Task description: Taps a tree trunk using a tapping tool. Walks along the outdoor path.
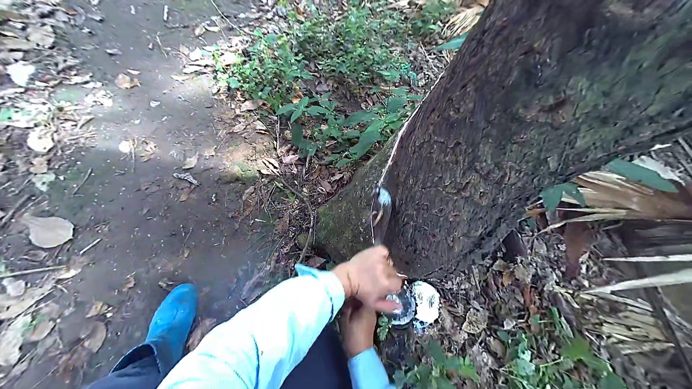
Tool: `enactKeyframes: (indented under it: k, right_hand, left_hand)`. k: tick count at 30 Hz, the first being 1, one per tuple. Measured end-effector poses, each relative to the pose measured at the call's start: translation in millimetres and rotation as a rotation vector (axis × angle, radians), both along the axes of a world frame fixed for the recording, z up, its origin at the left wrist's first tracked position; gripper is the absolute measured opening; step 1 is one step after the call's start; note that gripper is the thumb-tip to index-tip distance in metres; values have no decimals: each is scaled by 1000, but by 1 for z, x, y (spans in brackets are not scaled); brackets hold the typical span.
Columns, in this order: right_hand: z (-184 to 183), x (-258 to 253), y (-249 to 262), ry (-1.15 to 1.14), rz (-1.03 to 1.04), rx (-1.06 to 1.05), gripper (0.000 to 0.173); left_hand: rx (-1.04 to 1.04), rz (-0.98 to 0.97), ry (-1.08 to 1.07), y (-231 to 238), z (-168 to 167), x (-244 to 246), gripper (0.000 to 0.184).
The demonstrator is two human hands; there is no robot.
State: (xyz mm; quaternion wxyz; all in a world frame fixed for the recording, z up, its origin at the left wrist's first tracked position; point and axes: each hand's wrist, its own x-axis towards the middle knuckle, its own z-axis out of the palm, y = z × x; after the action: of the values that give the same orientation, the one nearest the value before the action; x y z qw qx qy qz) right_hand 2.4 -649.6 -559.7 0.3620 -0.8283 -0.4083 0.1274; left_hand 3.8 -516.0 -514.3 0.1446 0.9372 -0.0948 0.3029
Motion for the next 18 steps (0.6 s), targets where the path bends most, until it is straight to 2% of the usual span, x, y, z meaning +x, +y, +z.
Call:
enactKeyframes:
  k: [2,6,10,14,16,18]
  right_hand:
    - [-14,-4,-13,-4,9,10,20]
    - [2,10,13,-14,-7,29,24]
    - [-19,16,11,-37,-16,-80,22]
    - [-15,30,18,-103,-24,-80,21]
    - [-32,38,18,-161,-36,-50,21]
    - [-55,40,-1,-151,-25,-76,24]
  left_hand:
    - [32,2,-58,-9,-14,-4,55]
    - [63,36,-146,10,1,10,60]
    - [98,51,-106,3,-20,10,53]
    - [126,107,-204,9,-16,21,47]
    - [111,131,-176,6,-24,25,44]
    - [64,103,-60,-14,-39,19,41]
